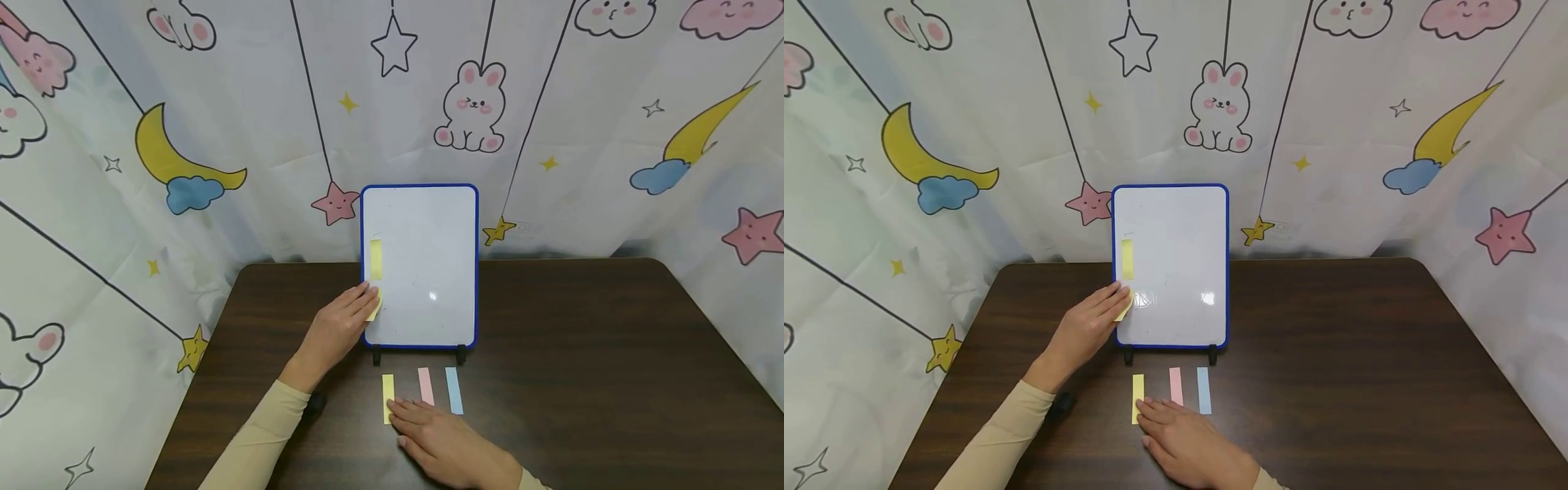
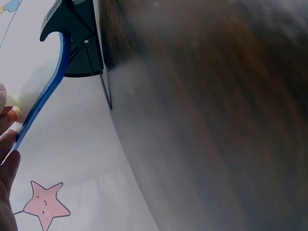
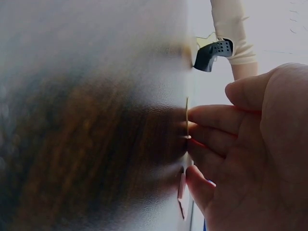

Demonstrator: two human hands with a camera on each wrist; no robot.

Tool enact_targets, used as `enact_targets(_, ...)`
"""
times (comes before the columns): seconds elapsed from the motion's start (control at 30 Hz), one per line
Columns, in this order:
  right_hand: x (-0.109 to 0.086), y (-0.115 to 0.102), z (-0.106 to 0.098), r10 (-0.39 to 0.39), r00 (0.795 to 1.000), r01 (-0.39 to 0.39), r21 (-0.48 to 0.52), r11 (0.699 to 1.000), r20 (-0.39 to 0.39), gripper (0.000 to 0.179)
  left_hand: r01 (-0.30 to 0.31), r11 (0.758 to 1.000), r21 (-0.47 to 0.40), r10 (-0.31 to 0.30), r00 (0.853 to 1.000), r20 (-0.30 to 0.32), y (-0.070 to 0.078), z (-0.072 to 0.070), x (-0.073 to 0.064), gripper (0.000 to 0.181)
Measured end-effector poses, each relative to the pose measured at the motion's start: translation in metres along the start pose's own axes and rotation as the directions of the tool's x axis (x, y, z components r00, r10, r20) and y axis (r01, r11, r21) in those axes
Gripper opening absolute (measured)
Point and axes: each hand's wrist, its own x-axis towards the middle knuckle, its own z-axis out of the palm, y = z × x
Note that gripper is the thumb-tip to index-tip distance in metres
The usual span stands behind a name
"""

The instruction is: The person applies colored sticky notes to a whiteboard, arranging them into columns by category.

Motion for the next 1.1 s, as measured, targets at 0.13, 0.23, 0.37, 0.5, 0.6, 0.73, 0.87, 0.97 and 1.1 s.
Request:
enact_targets(0.13,0.0014,0.0003,-0.0024,0.028,0.999,-0.029,0.019,0.999,0.039,0.052,0.004,1.000,-0.005,-0.004,1.000,0.006,-0.0007,-0.0002,-0.0014,0.053)
enact_targets(0.23,0.0015,0.0003,-0.0024,0.029,0.999,-0.030,0.019,0.999,0.040,0.052,0.003,1.000,-0.009,-0.003,1.000,0.005,-0.0004,0.0005,-0.0016,0.053)
enact_targets(0.37,0.0010,0.0003,-0.0020,0.032,0.999,-0.033,0.023,0.999,0.040,0.052,-0.001,1.000,-0.010,0.001,1.000,-0.003,-0.0003,0.0015,-0.0018,0.051)
enact_targets(0.5,0.0011,0.0008,-0.0019,0.039,0.998,-0.040,0.031,0.999,0.047,0.052,0.000,1.000,-0.020,0.000,1.000,-0.008,-0.0009,0.0022,-0.0024,0.048)
enact_targets(0.6,0.0014,0.0010,-0.0012,0.037,0.998,-0.038,0.032,0.999,0.046,0.052,-0.002,1.000,-0.024,0.002,1.000,-0.010,-0.0013,0.0018,-0.0033,0.047)
enact_targets(0.73,0.0005,0.0002,0.0007,0.005,1.000,-0.005,0.001,1.000,0.003,0.051,0.000,1.000,-0.023,0.000,1.000,0.005,-0.0012,0.0008,-0.0038,0.046)
enact_targets(0.87,-0.0004,-0.0010,0.0016,-0.026,0.999,0.024,-0.036,0.999,-0.039,0.050,0.005,1.000,-0.027,-0.004,1.000,0.017,-0.0008,-0.0007,-0.0028,0.046)
enact_targets(0.97,-0.0006,-0.0013,0.0014,-0.028,0.999,0.026,-0.040,0.999,-0.044,0.051,-0.001,1.000,-0.025,0.001,1.000,0.014,-0.0007,-0.0021,-0.0017,0.046)
enact_targets(1.1,-0.0006,-0.0012,0.0015,-0.032,0.998,0.030,-0.050,0.998,-0.052,0.050,-0.013,1.000,-0.007,0.013,1.000,0.007,-0.0011,-0.0029,-0.0005,0.046)
